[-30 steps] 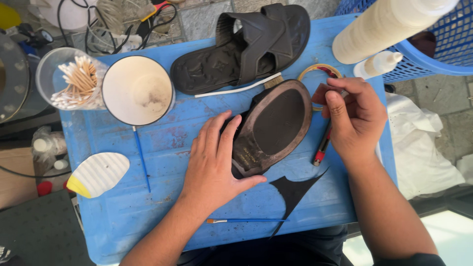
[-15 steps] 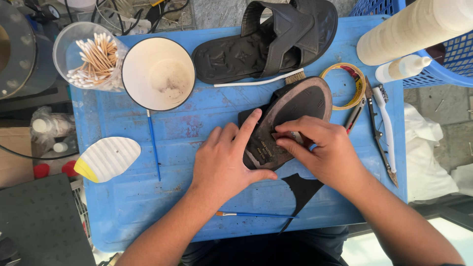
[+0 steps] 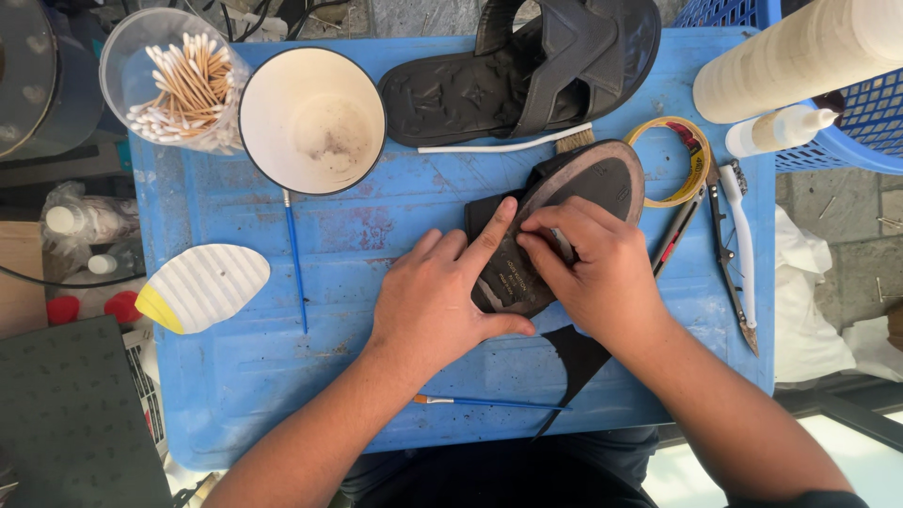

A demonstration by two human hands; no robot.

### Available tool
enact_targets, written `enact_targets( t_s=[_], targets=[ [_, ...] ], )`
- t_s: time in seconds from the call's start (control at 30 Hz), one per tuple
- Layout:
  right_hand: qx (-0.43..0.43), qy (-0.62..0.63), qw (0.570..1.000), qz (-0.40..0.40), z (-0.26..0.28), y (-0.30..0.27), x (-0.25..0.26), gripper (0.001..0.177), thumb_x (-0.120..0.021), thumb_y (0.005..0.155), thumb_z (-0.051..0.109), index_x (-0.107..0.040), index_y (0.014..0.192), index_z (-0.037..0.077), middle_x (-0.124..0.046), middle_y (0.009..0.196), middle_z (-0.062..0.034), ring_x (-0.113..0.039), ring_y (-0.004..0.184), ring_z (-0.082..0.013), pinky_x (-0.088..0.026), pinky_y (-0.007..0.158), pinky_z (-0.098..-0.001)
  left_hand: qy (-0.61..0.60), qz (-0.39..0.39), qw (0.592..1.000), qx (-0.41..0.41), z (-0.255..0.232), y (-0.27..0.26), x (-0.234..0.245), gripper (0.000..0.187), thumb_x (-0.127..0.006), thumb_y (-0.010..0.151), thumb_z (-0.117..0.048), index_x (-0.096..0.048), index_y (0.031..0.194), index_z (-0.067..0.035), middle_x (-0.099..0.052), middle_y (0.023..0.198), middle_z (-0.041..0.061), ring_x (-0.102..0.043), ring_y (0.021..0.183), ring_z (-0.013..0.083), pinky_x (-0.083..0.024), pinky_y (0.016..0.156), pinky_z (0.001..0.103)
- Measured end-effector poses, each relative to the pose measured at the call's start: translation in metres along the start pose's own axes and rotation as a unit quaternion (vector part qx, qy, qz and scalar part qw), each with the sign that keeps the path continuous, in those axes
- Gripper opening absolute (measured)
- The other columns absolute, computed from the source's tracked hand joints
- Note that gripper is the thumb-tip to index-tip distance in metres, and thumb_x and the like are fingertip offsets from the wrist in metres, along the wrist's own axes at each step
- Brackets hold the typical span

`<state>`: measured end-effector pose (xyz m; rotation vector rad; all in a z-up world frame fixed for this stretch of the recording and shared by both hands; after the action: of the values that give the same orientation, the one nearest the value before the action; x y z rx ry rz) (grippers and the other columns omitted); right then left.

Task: The person scrapes the sole of a black sandal with a pointed metal tool to remove debris or old adhesive. They hold the sandal with their left hand and use the tool with their right hand, working on the inner sole area.

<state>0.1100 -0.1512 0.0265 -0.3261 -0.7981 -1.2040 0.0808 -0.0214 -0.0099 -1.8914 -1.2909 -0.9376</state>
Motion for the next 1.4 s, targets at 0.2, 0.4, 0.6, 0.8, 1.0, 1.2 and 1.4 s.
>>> enact_targets(
  t_s=[0.2,0.4,0.6,0.8,1.0,1.2,1.4],
  targets=[
    [-0.047,0.013,0.998,0.039,-0.005,-0.019,0.006,0.013,-0.077,0.086,0.006,-0.072,0.097,0.003,-0.067,0.082,-0.0077,-0.065,0.062,-0.0206,-0.051,0.057,-0.0311,-0.004,0.011,1.0,0.009,-0.001,0.001,0.001,0.13,-0.086,0.046,-0.07,-0.034,0.157,-0.03,-0.058,0.08,0.005,-0.057,0.079,0.0231,-0.055,0.068,0.038],
    [0.002,-0.006,1.0,0.001,-0.005,-0.001,-0.001,0.014,-0.079,0.088,0.003,-0.072,0.101,0.003,-0.067,0.087,-0.0088,-0.067,0.071,-0.0221,-0.052,0.063,-0.0322,-0.006,0.004,1.0,0.007,0.0,0.003,0.002,0.129,-0.086,0.045,-0.07,-0.037,0.156,-0.027,-0.057,0.078,0.003,-0.056,0.077,0.0223,-0.054,0.063,0.037],
    [-0.052,0.012,0.998,0.013,-0.008,-0.025,0.006,0.014,-0.08,0.085,0.005,-0.072,0.097,0.003,-0.068,0.089,-0.008,-0.068,0.068,-0.0204,-0.053,0.06,-0.0311,0.006,0.041,0.998,0.037,0.002,0.004,-0.003,0.127,-0.085,0.044,-0.072,-0.037,0.156,-0.036,-0.054,0.074,0.003,-0.055,0.075,0.0209,-0.053,0.061,0.036],
    [0.001,0.008,0.999,-0.034,-0.006,-0.003,0.003,0.013,-0.079,0.091,0.003,-0.07,0.101,0.001,-0.068,0.095,-0.0096,-0.069,0.077,-0.0235,-0.054,0.067,-0.0325,0.008,0.01,1.0,0.008,-0.001,0.003,-0.001,0.129,-0.086,0.047,-0.071,-0.034,0.157,-0.03,-0.055,0.078,0.005,-0.055,0.078,0.0229,-0.053,0.063,0.037],
    [-0.081,0.028,0.996,-0.026,-0.025,-0.019,0.023,0.014,-0.08,0.088,0.004,-0.072,0.1,0.002,-0.072,0.089,-0.0069,-0.062,0.062,-0.0143,-0.047,0.056,-0.0281,0.015,-0.011,1.0,-0.008,-0.005,-0.001,0.005,0.125,-0.088,0.052,-0.066,-0.035,0.158,-0.027,-0.055,0.08,0.006,-0.056,0.078,0.0249,-0.051,0.063,0.039],
    [-0.129,0.13,0.968,-0.173,-0.07,-0.055,0.07,0.021,-0.076,0.103,0.006,-0.056,0.109,0.002,-0.074,0.101,-0.0037,-0.069,0.087,-0.0062,-0.054,0.078,-0.0202,0.058,-0.061,0.995,-0.044,-0.01,-0.008,0.016,0.111,-0.088,0.06,-0.06,-0.042,0.155,-0.025,-0.054,0.089,0.006,-0.054,0.083,0.0262,-0.046,0.069,0.042],
    [-0.021,-0.207,0.965,-0.162,-0.043,-0.059,0.089,0.02,-0.084,0.086,0.004,-0.067,0.095,-0.001,-0.072,0.112,-0.0162,-0.064,0.097,-0.0338,-0.051,0.085,-0.0402,0.069,-0.108,0.989,-0.068,-0.007,-0.01,0.03,0.101,-0.089,0.062,-0.053,-0.052,0.15,-0.022,-0.058,0.101,0.006,-0.054,0.095,0.0286,-0.044,0.078,0.046]
  ],
)
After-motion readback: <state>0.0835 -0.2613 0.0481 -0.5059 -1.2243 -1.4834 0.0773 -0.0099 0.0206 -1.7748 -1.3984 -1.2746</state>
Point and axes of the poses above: each hand's wrist, its own y-axis towards the middle knuckle, its own x-axis out of the back of the hand, z = x × y, the point moved 9 cm from there along y, towards the middle knuckle
